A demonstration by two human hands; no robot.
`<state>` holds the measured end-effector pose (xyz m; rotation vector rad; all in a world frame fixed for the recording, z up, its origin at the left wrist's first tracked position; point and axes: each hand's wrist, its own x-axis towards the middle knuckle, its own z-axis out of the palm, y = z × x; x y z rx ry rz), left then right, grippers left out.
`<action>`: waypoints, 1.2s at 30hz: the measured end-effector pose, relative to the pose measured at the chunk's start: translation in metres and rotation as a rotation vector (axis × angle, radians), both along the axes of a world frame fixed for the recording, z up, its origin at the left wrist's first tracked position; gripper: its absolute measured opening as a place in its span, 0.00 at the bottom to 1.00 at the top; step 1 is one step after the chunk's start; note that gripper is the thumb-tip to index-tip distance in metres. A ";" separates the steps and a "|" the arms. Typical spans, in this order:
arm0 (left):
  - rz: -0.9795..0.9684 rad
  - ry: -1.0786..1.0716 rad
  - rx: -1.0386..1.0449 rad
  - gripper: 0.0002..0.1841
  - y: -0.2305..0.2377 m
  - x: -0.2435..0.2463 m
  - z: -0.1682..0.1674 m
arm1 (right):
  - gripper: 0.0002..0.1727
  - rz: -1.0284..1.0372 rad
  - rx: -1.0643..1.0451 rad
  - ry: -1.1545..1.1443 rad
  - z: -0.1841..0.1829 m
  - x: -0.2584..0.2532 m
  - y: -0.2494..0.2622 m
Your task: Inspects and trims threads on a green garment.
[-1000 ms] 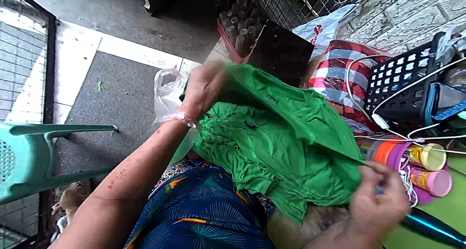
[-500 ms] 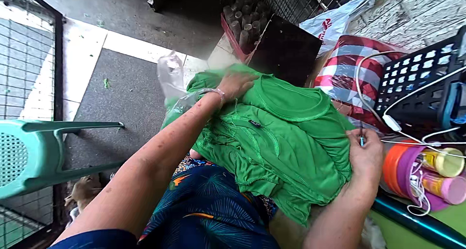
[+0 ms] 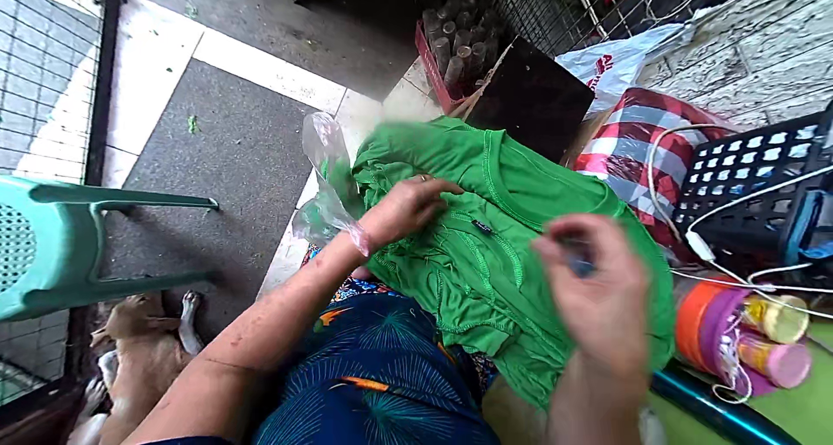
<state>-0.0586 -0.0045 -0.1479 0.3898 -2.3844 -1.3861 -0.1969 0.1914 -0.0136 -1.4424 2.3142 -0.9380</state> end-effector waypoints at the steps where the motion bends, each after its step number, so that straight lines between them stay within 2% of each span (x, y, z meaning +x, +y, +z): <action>1: -0.014 -0.015 -0.023 0.13 0.004 -0.003 -0.003 | 0.16 0.103 0.080 -0.047 -0.009 0.011 -0.019; 2: -0.009 -0.033 -0.032 0.09 0.006 -0.005 -0.005 | 0.18 0.171 0.172 -0.072 -0.020 0.017 -0.034; 4: 0.024 -0.026 -0.039 0.04 0.007 -0.002 -0.009 | 0.20 0.176 0.379 -0.059 -0.039 0.018 -0.053; 6: 0.029 -0.030 -0.022 0.07 0.004 -0.002 -0.012 | 0.20 0.094 0.477 0.037 -0.053 0.012 -0.058; 11: -0.012 -0.111 0.085 0.11 0.004 0.002 -0.008 | 0.16 0.111 0.481 0.098 -0.058 0.006 -0.049; 16: 0.045 -0.014 -0.004 0.07 0.015 0.009 -0.013 | 0.13 0.159 0.541 0.217 -0.058 0.011 -0.056; 18: 0.067 -0.017 -0.030 0.06 0.019 0.013 -0.006 | 0.13 0.170 0.562 0.230 -0.060 0.012 -0.060; 23: 0.103 -0.002 -0.017 0.07 0.023 0.011 -0.003 | 0.09 0.216 0.522 0.255 -0.066 0.011 -0.060; 28: 0.154 -0.007 0.144 0.07 0.021 0.016 -0.012 | 0.08 0.168 0.440 0.189 -0.076 0.005 -0.055; 33: 0.076 0.070 0.087 0.09 0.016 0.020 -0.024 | 0.17 -0.010 0.346 -0.069 -0.079 -0.001 -0.046; 36: 0.064 0.040 0.036 0.12 0.019 0.017 -0.023 | 0.17 -0.033 0.283 -0.106 -0.082 -0.001 -0.046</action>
